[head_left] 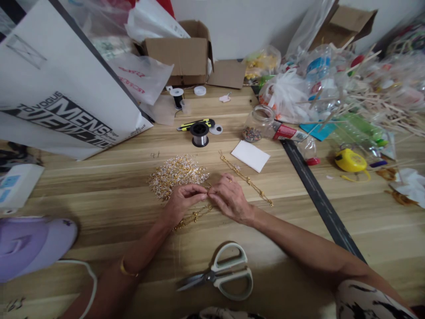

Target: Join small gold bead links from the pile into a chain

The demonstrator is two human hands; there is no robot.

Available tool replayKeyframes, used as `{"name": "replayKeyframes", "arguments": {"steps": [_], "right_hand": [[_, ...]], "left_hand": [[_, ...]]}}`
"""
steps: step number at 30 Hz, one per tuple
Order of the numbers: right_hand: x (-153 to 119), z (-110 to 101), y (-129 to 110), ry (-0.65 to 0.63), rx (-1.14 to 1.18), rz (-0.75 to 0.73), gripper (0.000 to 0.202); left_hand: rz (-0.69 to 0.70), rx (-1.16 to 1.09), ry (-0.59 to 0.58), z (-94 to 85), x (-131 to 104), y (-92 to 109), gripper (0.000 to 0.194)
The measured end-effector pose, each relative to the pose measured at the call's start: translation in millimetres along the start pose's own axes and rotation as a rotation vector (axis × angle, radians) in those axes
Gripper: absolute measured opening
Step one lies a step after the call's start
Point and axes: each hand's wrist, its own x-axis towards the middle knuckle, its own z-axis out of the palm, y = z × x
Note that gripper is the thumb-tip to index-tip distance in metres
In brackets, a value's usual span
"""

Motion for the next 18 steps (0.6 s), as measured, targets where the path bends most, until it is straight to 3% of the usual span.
{"name": "replayKeyframes", "arguments": {"steps": [18], "right_hand": [[1.8,-3.4,-3.8,0.051,0.026,-0.014,0.006]], "left_hand": [[-0.027,-0.060,-0.021,0.3,1.2,2.6,0.012]]}}
